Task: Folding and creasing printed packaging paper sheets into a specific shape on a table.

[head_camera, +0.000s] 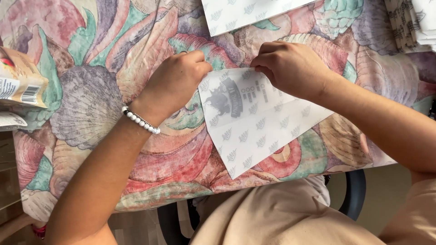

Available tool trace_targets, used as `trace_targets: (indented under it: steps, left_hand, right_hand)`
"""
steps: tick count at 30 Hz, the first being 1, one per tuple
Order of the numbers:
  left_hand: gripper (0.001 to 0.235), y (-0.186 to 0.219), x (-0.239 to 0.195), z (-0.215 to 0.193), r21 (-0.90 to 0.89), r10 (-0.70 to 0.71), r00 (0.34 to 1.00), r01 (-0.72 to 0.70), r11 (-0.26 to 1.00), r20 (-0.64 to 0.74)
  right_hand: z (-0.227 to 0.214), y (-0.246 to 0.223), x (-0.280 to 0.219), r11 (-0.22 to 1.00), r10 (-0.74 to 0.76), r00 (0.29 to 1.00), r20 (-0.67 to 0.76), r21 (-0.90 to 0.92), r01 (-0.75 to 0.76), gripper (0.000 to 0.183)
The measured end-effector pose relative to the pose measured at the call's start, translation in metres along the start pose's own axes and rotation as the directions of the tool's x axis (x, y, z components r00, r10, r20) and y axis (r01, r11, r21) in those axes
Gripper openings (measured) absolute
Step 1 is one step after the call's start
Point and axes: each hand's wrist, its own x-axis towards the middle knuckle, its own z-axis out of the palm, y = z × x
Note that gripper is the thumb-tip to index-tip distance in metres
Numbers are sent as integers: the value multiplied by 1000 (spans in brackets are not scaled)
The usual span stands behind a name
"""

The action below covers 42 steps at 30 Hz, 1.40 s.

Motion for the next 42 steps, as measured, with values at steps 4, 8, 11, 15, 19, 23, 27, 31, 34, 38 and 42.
trace_targets:
  steps: [4,8,11,15,19,23,27,31,34,38,42]
  left_hand:
    - [37,-1,1,-2,30,33,999,-33,999,3]
    - [38,1,0,-1,170,75,994,-59,984,-85]
    - [29,3,-5,-1,231,142,971,-96,968,-191]
    - [8,6,-8,-2,306,252,922,-158,939,-296]
    - [6,6,-9,-5,365,365,875,-242,899,-318]
    - [13,6,-10,-7,397,378,883,-252,882,-279]
    - [3,11,-7,-10,393,397,875,-274,878,-276]
    - [3,10,-9,-10,388,380,889,-265,883,-257]
    - [5,10,-10,-9,392,386,881,-264,881,-275]
    - [17,7,-24,-4,363,291,927,-194,912,-237]
    - [10,15,-41,-33,398,121,974,-36,917,-191]
  right_hand:
    - [-5,0,0,999,-36,999,28,-3,36,17]
    - [-12,0,0,996,-71,995,71,-55,75,22]
    - [-14,-1,0,991,-108,989,106,-67,116,19]
    - [-14,-3,-4,945,-206,971,122,-232,230,26]
    - [-10,-1,-8,896,-296,945,137,-303,325,47]
    - [-8,-3,-5,887,-292,944,155,-325,328,48]
    - [-9,-10,-6,897,-258,950,178,-321,304,39]
    - [-13,-15,-3,895,-241,948,206,-332,299,55]
    - [-16,-24,0,908,-176,956,235,-336,250,60]
    - [-13,-23,4,882,-169,953,251,-393,260,60]
    - [-14,-24,4,925,-138,951,276,-308,223,61]
